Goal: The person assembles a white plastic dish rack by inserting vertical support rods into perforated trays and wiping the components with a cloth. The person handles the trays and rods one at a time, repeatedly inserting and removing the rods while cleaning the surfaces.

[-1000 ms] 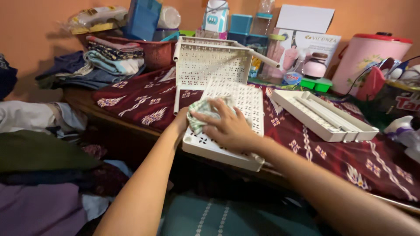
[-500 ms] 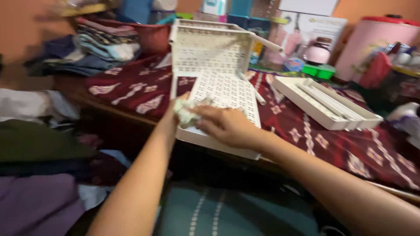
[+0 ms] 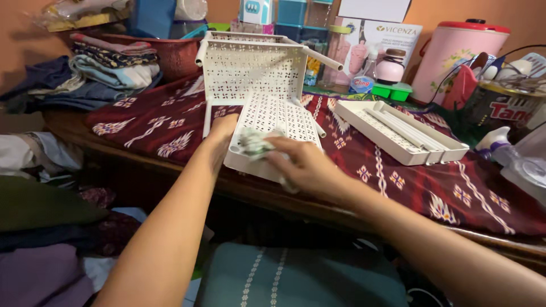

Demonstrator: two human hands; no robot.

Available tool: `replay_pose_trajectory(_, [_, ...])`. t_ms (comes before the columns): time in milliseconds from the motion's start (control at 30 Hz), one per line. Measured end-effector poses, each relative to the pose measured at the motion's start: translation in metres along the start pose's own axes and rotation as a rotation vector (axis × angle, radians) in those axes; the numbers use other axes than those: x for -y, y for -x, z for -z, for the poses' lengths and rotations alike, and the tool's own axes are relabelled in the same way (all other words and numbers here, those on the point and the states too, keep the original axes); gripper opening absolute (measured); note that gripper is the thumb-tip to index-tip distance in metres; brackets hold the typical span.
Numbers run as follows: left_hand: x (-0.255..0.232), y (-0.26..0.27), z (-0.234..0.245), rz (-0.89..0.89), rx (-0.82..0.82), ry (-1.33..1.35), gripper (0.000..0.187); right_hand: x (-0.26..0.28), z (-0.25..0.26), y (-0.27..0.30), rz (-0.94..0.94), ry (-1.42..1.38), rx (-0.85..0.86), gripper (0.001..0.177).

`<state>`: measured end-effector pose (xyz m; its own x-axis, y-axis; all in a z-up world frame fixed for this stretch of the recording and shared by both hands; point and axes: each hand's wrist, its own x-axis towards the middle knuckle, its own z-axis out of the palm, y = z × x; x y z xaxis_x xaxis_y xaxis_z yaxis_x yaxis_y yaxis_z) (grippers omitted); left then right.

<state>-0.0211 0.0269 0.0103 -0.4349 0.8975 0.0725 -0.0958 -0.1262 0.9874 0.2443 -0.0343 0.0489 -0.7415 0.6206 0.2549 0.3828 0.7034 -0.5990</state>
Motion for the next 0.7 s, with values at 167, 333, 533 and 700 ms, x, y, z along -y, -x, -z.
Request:
replay_pose_trajectory(167, [0.031, -0.016, 0.001, 0.087, 0.139, 0.133, 0.036, 0.046, -0.029, 0.008, 0.803, 0.714, -0.457, 0.039])
replay_pose_trajectory(333, [0.048, -0.037, 0.016, 0.075, 0.222, 0.256, 0.040, 0.010, -0.002, 0.022, 0.912, 0.689, -0.324, 0.054])
replay_pose_trajectory(533, [0.033, -0.063, -0.004, -0.033, 0.347, 0.440, 0.046, -0.043, 0.027, 0.018, 0.303, 0.099, -0.270, 0.041])
replay_pose_trajectory(700, [-0.036, -0.067, -0.043, -0.173, 0.431, 0.479, 0.046, -0.002, 0.026, -0.020, 0.639, 0.029, -0.404, 0.039])
